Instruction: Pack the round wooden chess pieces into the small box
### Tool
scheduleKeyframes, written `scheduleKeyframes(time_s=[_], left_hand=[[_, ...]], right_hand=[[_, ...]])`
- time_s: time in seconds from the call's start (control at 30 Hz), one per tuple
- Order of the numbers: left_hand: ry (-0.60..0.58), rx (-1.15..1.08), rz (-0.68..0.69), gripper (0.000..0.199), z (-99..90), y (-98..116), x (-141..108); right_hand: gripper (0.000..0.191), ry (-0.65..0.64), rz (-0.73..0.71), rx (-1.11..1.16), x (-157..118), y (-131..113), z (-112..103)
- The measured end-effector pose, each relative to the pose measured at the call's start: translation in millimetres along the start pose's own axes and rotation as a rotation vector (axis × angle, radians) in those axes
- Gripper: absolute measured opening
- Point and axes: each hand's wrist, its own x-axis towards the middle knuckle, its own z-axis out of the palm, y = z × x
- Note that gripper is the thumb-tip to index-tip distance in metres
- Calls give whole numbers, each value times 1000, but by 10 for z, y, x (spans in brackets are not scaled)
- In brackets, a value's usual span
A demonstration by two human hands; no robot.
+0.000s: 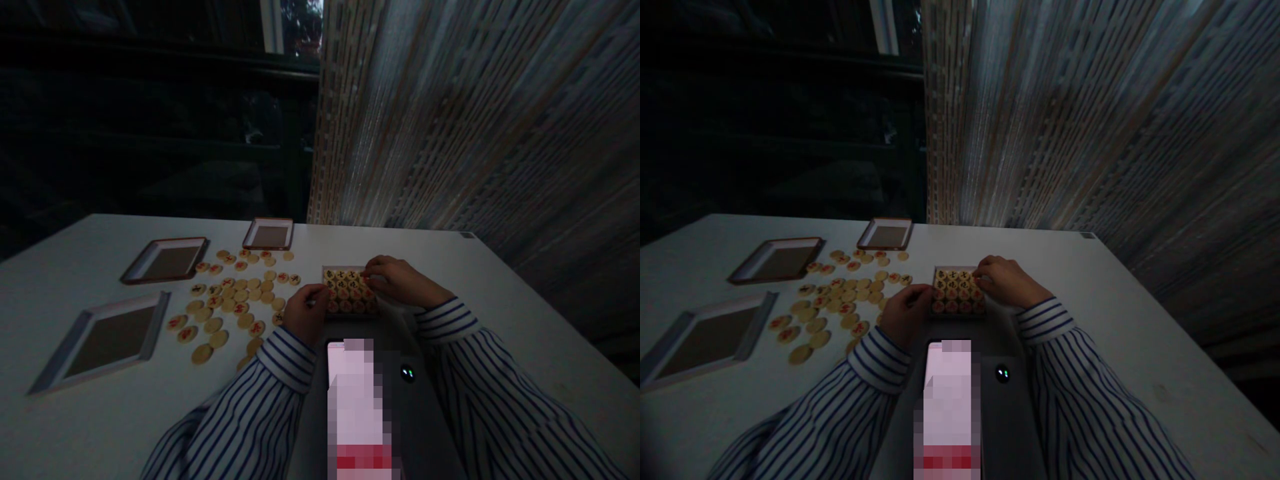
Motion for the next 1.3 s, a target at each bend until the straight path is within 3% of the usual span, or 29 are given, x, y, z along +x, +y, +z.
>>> scheduleKeyframes(time_s=[1.3], left_hand=[[3, 43, 24, 22, -2, 17, 8]], right_hand=[[24, -26, 7, 6, -22, -31, -49]])
